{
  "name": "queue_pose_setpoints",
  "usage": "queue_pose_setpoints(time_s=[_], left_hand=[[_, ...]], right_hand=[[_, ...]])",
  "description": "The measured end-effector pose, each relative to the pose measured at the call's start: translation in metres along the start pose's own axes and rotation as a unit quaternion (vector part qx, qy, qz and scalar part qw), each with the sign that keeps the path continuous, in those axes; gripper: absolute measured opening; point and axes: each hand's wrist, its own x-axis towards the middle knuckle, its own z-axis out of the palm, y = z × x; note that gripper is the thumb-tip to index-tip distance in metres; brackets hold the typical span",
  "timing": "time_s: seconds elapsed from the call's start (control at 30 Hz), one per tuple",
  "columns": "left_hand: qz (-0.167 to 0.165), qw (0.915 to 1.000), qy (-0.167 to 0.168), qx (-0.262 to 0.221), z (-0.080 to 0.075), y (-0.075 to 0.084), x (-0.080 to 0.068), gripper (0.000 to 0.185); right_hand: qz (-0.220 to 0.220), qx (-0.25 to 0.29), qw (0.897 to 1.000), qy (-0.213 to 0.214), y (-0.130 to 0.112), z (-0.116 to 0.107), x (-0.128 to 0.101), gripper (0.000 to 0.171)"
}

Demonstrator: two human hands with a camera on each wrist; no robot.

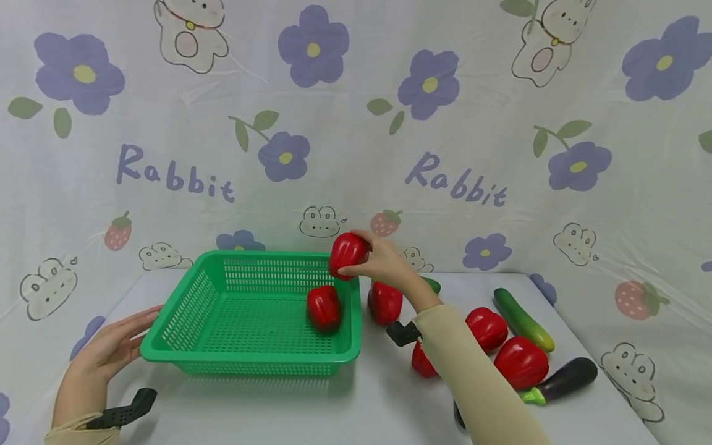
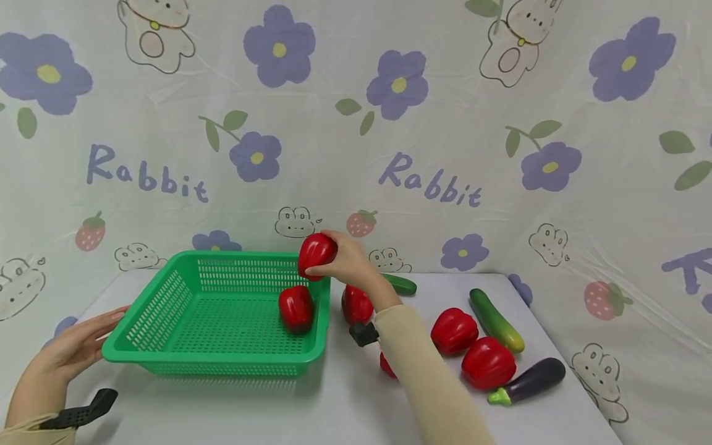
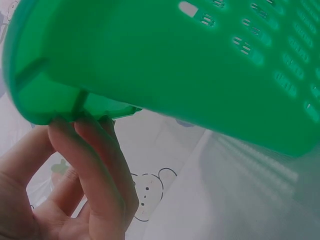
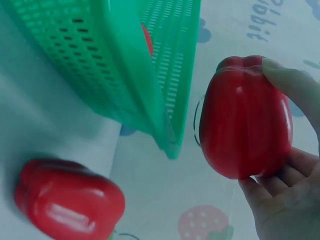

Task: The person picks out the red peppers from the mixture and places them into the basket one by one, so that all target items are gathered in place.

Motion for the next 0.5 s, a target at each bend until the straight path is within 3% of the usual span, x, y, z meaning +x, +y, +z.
queue_pose_setpoints(time_s=[0.5], left_hand=[[0.007,1.0,-0.002,0.003,-0.002,-0.002,0.002,0.021]], right_hand=[[-0.019,0.011,0.999,-0.037,-0.02,0.028,0.012,0.081]])
